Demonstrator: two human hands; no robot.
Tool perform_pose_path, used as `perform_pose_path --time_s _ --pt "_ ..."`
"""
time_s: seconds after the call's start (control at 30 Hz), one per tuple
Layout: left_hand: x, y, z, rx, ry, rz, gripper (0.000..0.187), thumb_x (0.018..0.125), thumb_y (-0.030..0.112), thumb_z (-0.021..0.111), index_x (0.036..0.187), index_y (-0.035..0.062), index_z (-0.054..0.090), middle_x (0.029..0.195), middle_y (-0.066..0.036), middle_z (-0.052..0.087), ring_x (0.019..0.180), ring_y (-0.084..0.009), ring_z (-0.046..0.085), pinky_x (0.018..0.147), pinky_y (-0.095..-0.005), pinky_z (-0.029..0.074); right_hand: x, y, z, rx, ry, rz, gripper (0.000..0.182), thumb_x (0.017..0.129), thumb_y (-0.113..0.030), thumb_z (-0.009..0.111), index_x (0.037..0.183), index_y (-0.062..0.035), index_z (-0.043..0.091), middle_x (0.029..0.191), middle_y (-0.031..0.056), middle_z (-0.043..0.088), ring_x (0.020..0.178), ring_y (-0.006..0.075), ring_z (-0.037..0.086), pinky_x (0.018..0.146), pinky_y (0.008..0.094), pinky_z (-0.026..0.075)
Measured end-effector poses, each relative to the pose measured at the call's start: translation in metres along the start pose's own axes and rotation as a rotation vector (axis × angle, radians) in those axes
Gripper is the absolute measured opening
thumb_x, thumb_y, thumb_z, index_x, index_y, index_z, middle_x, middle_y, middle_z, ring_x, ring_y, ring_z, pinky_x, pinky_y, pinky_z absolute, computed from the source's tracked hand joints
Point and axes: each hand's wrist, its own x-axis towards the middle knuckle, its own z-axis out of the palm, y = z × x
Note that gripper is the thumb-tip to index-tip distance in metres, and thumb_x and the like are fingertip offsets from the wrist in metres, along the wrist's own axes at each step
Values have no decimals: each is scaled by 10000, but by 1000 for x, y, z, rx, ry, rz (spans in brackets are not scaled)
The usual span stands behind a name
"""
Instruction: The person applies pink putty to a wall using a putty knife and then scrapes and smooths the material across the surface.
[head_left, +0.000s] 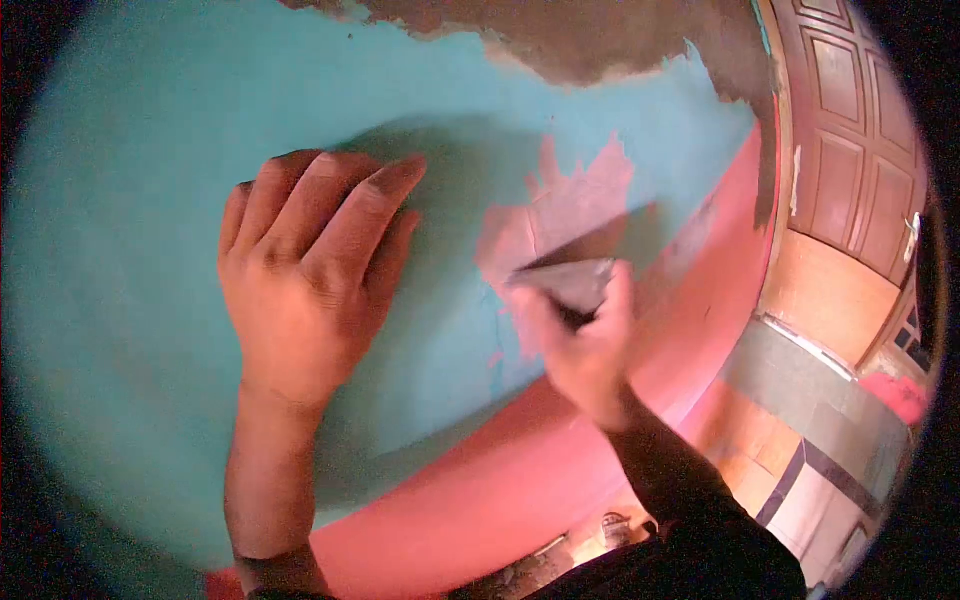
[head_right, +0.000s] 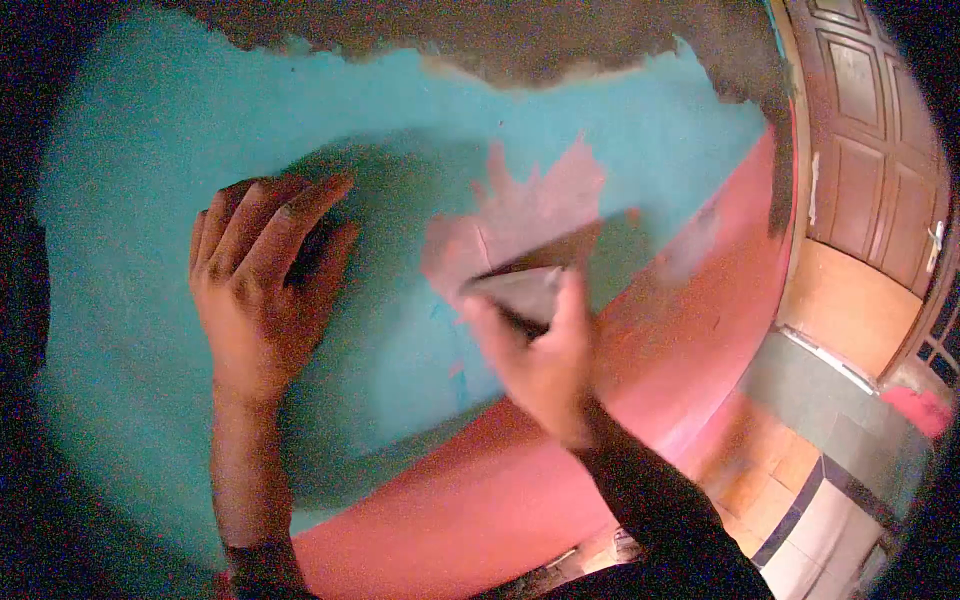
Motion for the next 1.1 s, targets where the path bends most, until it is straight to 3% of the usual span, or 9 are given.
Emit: perform_pose_path --time_s 0.27,0.33,0.43,0.5,0.57,0.63,0.8,0.93,1.1 --pt "-10 1 -21 -22 103 -13 316 796 64 820 1104 99 764 1047 -82 746 968 -309 686 849 -410 537 -14 -15 -37 98 -72 -8 511 917 -182 833 1217 23 473 1049 118 642 858 199 684 767 368 568" --pt "-12 3 -13 -81 218 -2 301 813 14 783 1108 61 753 1038 -120 749 951 -324 694 830 -397 543 -11 -7 -73 -28 -209 210 624 957 -164 785 1351 -6 329 1072 95 588 830 160 630 716 303 539" --pt "-48 19 -31 -145 336 -118 263 861 -36 721 1122 -5 727 1028 -189 747 945 -334 703 822 -400 555 -22 -25 -92 200 -180 449 453 1009 -174 723 1309 -119 388 993 61 587 625 70 559 469 235 430" --pt "-81 37 -37 -177 476 -243 313 865 -151 597 1117 -14 723 967 -148 708 828 -252 673 708 -370 548 -27 -37 -116 225 -263 612 480 973 -135 735 1327 -118 411 1015 47 570 614 77 529 497 239 430" --pt "-145 70 -51 -371 423 -600 227 1023 53 617 1219 -42 682 1122 -195 736 1011 -294 693 889 -429 569 -40 -37 -140 237 -340 658 557 909 -77 763 1361 -121 440 1096 45 559 656 91 526 550 258 451" --pt "-178 119 -47 -635 612 -961 289 1034 -57 478 1250 -20 666 1068 -129 721 833 -190 664 736 -329 555 -55 -30 -154 122 -433 528 632 862 -38 779 1405 -119 465 1189 53 549 739 106 536 633 285 488" --pt "-290 245 -64 -1044 312 -1674 290 1056 -12 452 1266 -7 652 1078 -99 706 947 -176 663 868 -321 550 -78 -56 -157 377 -477 961 652 991 -95 621 1599 -72 385 1537 182 490 1283 327 635 987 425 566" --pt "-296 286 -116 -1075 180 -1897 291 1020 -25 466 1242 -29 655 1055 -87 685 1004 -159 644 941 -320 525 -105 -40 -162 444 -451 998 638 978 -81 608 1581 -67 397 1409 171 602 1186 343 689 946 441 598" --pt "-370 328 -169 -879 433 -2148 328 957 33 560 1263 -45 647 1019 -52 627 957 -160 604 898 -299 494 -119 -63 -163 360 -318 1071 493 907 -22 664 1374 -52 509 1252 162 642 1070 361 734 848 444 634"
